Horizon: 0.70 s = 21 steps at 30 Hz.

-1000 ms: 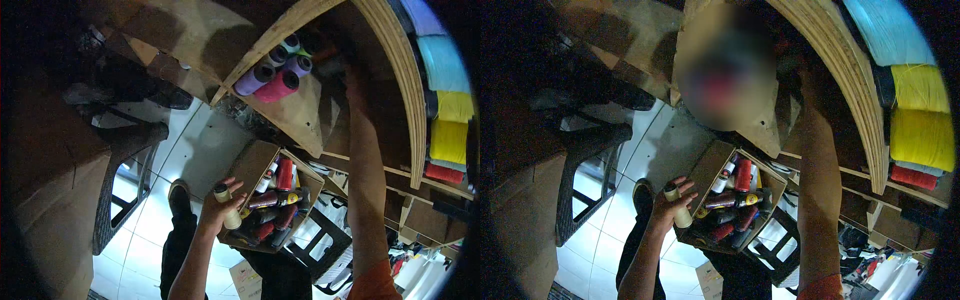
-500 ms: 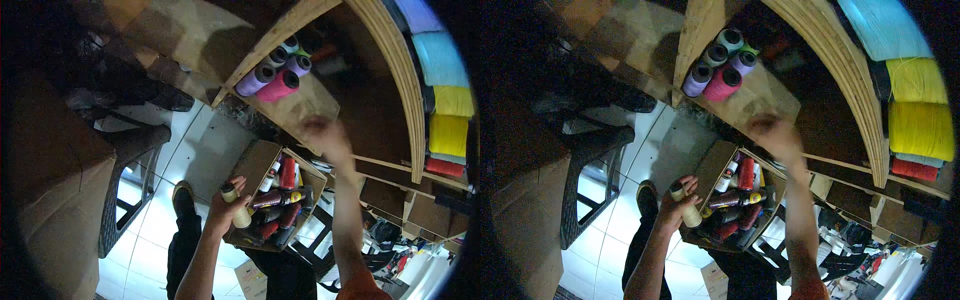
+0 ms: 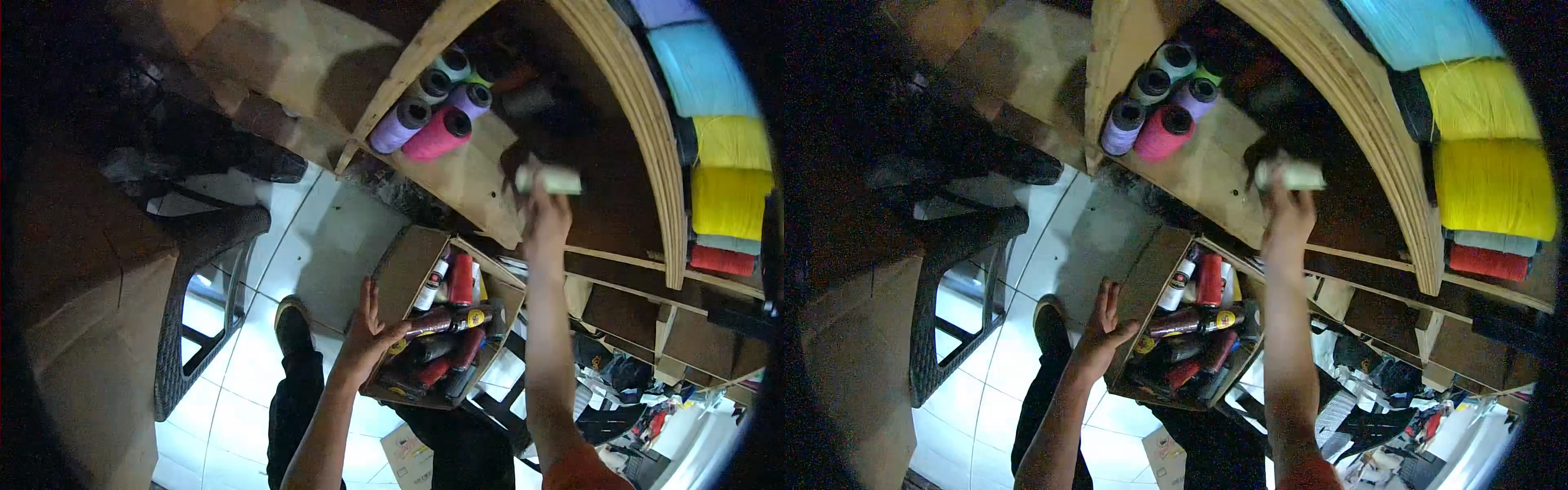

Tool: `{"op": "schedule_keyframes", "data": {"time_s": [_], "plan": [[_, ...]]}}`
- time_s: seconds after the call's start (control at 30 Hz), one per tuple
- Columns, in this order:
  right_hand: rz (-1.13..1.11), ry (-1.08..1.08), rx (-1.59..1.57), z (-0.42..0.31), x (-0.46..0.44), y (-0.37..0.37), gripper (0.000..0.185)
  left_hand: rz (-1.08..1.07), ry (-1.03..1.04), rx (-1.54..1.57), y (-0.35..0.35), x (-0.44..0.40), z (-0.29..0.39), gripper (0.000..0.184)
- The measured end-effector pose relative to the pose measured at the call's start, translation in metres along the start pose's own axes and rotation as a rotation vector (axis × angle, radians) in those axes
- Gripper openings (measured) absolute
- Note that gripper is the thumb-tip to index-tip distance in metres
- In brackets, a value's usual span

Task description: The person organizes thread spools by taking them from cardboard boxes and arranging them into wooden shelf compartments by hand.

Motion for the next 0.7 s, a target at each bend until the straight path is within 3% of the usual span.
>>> {"op": "schedule_keyframes", "data": {"time_s": [0.07,0.1,0.27,0.57,0.7], "plan": [[0.425,0.003,0.009,-0.002,-0.060,0.002,0.041,0.001,-0.017,0.070,0.006,0.003,0.004,0.114],[0.509,0.020,0.026,0.002,-0.085,0.003,0.041,0.007,-0.024,0.100,0.006,0.004,0.006,0.114],[0.469,0.013,0.160,0.008,-0.139,0.008,0.039,-0.021,0.008,0.080,0.001,0.004,0.008,0.117],[0.333,-0.032,0.258,0.015,-0.153,-0.003,0.037,0.061,-0.005,0.109,-0.011,0.008,0.008,0.108],[-0.008,-0.295,0.391,0.052,-0.102,-0.032,0.036,0.071,0.092,-0.010,-0.021,0.026,-0.006,0.095]]}}
Point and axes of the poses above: each hand's wrist, its own x-axis away from the middle knuckle, its own y-axis out of the palm, z = x × y, the point moved 3 cm from there along -x, towards the middle knuckle, and after that the axes turned 4 degrees about -z, right-handed, at the moved point
